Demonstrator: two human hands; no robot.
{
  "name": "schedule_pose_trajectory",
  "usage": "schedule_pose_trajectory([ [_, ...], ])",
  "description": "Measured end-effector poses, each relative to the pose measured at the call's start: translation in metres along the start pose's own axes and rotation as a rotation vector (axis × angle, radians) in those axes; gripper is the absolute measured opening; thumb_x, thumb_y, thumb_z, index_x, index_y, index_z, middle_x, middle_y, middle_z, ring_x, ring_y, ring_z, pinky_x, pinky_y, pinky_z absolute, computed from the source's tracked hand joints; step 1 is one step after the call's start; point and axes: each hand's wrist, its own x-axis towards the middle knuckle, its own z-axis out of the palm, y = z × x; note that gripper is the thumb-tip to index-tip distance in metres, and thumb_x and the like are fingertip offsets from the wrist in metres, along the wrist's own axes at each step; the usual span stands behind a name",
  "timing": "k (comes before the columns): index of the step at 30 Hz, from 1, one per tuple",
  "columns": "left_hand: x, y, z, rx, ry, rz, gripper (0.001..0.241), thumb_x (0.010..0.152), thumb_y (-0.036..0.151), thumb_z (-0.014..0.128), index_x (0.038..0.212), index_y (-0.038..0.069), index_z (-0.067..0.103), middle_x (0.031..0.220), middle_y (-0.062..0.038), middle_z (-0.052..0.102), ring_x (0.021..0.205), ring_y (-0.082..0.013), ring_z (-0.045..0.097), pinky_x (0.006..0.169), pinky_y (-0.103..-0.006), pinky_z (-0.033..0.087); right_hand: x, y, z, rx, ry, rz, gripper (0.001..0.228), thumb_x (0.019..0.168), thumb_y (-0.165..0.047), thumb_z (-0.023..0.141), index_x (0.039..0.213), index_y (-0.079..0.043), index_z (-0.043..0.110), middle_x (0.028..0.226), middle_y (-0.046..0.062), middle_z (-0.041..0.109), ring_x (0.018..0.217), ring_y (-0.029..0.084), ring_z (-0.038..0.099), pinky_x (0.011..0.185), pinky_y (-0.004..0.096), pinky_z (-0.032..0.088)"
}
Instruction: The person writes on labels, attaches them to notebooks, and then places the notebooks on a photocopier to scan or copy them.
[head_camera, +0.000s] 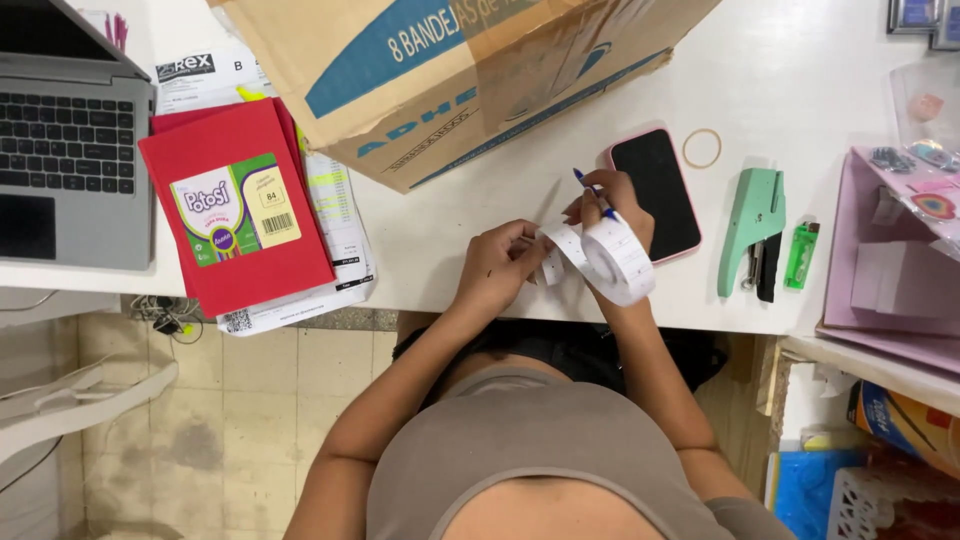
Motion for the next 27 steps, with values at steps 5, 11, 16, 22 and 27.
schedule_pose_trajectory([
  [5,0.017,-0.026,0.004,-0.085,-0.018,-0.039,0.016,0.092,0.018,0.063,0.093,0.006,0.073,0.066,-0.008,0.068,0.061,-0.0152,0.062,0.063,-0.0269,0.048,0.002,-0.019,0.000,-0.086,-0.053,-0.118,0.016,0.099,-0.008,0.052,0.110,-0.007,0.065,0.075,0.010,0.074,0.062,0.029,0.069,0.061,0.036,0.051],
  [11,0.020,-0.029,0.004,-0.363,-0.058,-0.173,0.038,0.095,0.033,0.065,0.075,0.001,0.062,0.056,-0.012,0.060,0.046,-0.0121,0.054,0.042,-0.0194,0.036,0.000,-0.040,-0.004,0.080,-0.081,-0.091,0.016,0.094,-0.004,0.059,0.108,-0.004,0.066,0.087,0.015,0.075,0.075,0.028,0.074,0.062,0.033,0.055],
  [16,0.013,-0.018,-0.008,-0.104,-0.127,-0.073,0.030,0.095,0.027,0.065,0.076,0.004,0.066,0.061,-0.015,0.068,0.047,-0.0148,0.060,0.045,-0.0246,0.043,-0.004,-0.024,-0.001,0.203,-0.209,-0.017,0.030,0.084,-0.016,0.078,0.109,-0.006,0.066,0.095,0.015,0.073,0.087,0.028,0.074,0.071,0.037,0.059],
  [22,-0.007,-0.004,-0.022,0.774,0.102,0.445,0.027,0.100,0.031,0.059,0.093,0.006,0.066,0.073,-0.010,0.069,0.071,-0.0257,0.070,0.057,-0.0320,0.053,-0.006,-0.012,0.002,0.126,-0.211,-0.007,0.022,0.085,0.000,0.074,0.105,-0.004,0.068,0.087,0.015,0.069,0.074,0.026,0.069,0.066,0.033,0.056],
  [27,0.001,-0.014,-0.026,1.062,0.275,1.025,0.026,0.107,0.002,0.047,0.129,0.004,0.059,0.127,-0.011,0.062,0.123,-0.0269,0.057,0.093,-0.0395,0.050,-0.011,-0.028,-0.002,-0.003,-0.257,-0.081,0.029,0.084,0.005,0.072,0.112,-0.003,0.067,0.093,0.020,0.070,0.070,0.030,0.067,0.062,0.040,0.056],
])
